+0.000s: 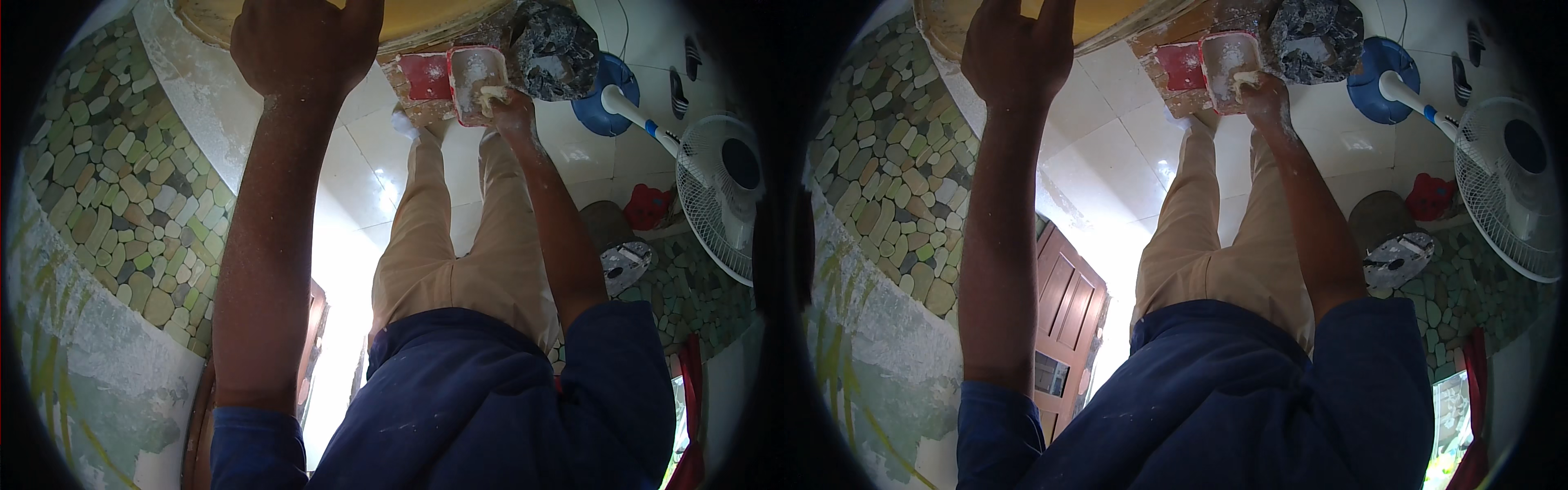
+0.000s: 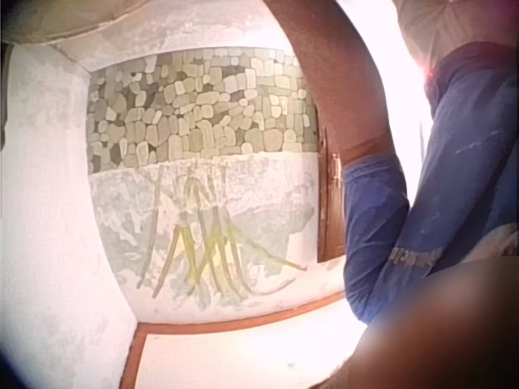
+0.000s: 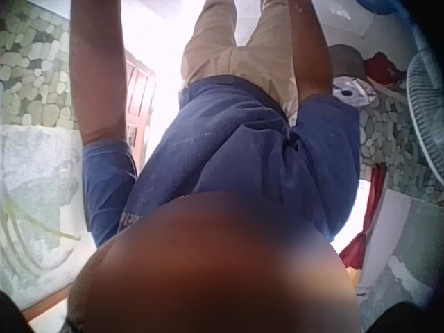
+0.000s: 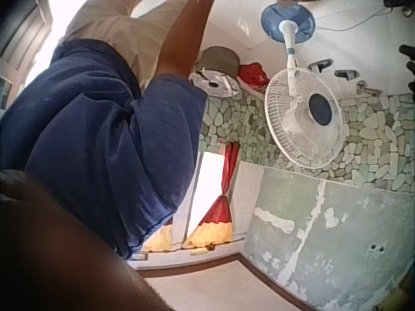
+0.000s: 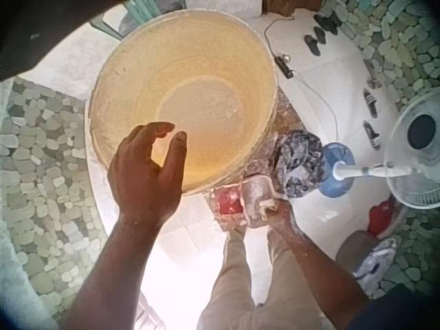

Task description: The recorder mixes putty in a bucket and then uses a scraper to apply the putty to a wall for repair.

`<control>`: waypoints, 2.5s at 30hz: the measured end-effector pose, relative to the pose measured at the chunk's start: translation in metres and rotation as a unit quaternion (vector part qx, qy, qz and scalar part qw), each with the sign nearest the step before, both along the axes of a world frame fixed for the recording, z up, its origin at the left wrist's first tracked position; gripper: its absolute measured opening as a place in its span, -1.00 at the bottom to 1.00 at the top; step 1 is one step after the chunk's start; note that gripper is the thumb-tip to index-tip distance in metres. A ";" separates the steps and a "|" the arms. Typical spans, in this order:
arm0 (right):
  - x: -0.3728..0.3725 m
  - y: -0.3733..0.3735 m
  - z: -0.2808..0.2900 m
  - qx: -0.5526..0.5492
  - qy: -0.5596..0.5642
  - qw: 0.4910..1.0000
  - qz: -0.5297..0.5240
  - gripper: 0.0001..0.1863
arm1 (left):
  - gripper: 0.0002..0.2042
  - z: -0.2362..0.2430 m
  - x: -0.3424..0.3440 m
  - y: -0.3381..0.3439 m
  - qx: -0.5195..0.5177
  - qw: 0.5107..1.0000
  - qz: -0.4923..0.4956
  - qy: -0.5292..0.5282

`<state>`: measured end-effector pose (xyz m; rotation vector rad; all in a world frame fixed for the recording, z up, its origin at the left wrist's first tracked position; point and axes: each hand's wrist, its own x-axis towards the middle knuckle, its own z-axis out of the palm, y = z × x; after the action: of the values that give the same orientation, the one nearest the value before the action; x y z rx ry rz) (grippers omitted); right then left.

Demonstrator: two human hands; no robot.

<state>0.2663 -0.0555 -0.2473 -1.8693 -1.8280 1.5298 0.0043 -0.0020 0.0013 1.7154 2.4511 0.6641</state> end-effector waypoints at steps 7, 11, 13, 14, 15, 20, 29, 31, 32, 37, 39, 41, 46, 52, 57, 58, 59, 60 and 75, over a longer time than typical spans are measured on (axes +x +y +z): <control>-0.003 -0.006 -0.018 0.006 0.085 0.996 -0.039 -0.71 | -0.74 -0.002 -0.002 0.000 0.007 1.000 -0.005 0.002; 0.000 -0.004 -0.015 0.037 0.039 0.999 -0.011 -0.71 | -0.74 -0.003 -0.002 0.000 0.018 1.000 -0.012 0.010; 0.001 -0.002 -0.012 0.024 0.066 0.997 -0.018 -0.71 | -0.74 -0.003 -0.002 0.000 0.017 1.000 -0.007 0.002; 0.000 -0.002 -0.011 0.015 0.083 0.996 -0.034 -0.70 | -0.74 -0.003 -0.002 -0.001 0.016 1.000 -0.006 -0.001; 0.000 -0.001 -0.009 0.011 0.088 0.996 -0.033 -0.70 | -0.74 -0.003 -0.002 -0.001 0.016 1.000 -0.007 0.002; -0.003 0.002 0.000 -0.002 0.054 0.998 -0.031 -0.73 | -0.74 -0.003 -0.002 0.000 0.016 1.000 -0.009 0.005; 0.004 -0.007 -0.026 0.048 0.062 0.996 -0.054 -0.75 | -0.73 -0.002 -0.001 0.000 0.007 1.000 -0.005 0.002; 0.008 -0.009 -0.033 0.084 0.097 0.991 -0.038 -0.75 | -0.73 -0.001 -0.001 0.000 0.010 1.000 -0.007 0.004; 0.008 -0.009 -0.034 0.065 0.069 0.994 -0.048 -0.74 | -0.73 -0.001 0.000 0.000 0.011 1.000 -0.007 0.004; 0.005 -0.005 -0.020 0.115 0.028 0.993 -0.012 -0.62 | -0.72 -0.001 0.001 0.000 -0.002 1.000 0.003 0.000; 0.002 -0.003 -0.011 0.082 0.043 0.995 -0.022 -0.60 | -0.72 -0.001 0.000 0.000 0.001 1.000 0.001 0.000; -0.001 -0.001 -0.006 0.073 0.037 0.996 -0.018 -0.63 | -0.72 -0.001 0.000 0.000 0.002 1.000 -0.003 -0.001; -0.006 0.004 -0.008 0.085 -0.001 0.996 -0.009 -0.62 | -0.72 -0.002 0.000 0.000 0.007 1.000 0.000 -0.005; -0.004 0.006 -0.009 0.070 0.020 0.997 -0.002 -0.64 | -0.72 -0.002 0.000 0.000 0.000 1.000 0.002 -0.002; -0.004 0.006 -0.008 0.118 0.017 0.993 -0.020 -0.66 | -0.71 -0.001 0.001 0.000 -0.001 1.000 0.004 -0.005; -0.005 0.006 -0.008 0.108 0.004 0.994 -0.016 -0.66 | -0.71 -0.001 0.001 0.001 -0.002 1.000 0.005 -0.003; -0.006 0.006 -0.008 0.092 -0.019 0.995 -0.021 -0.66 | -0.71 -0.001 0.001 0.001 -0.003 1.000 0.007 -0.002; -0.007 0.007 -0.008 0.097 -0.009 0.995 -0.011 -0.66 | -0.71 -0.001 0.001 0.001 -0.002 1.000 0.005 -0.005; -0.013 0.010 -0.019 0.070 -0.018 0.994 0.077 -0.67 | -0.71 -0.002 -0.001 0.001 0.009 1.000 -0.005 -0.007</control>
<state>0.2531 -0.0457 -0.2663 -1.7408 -2.0805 1.3784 0.0034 -0.0013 -0.0007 1.7238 2.4328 0.6964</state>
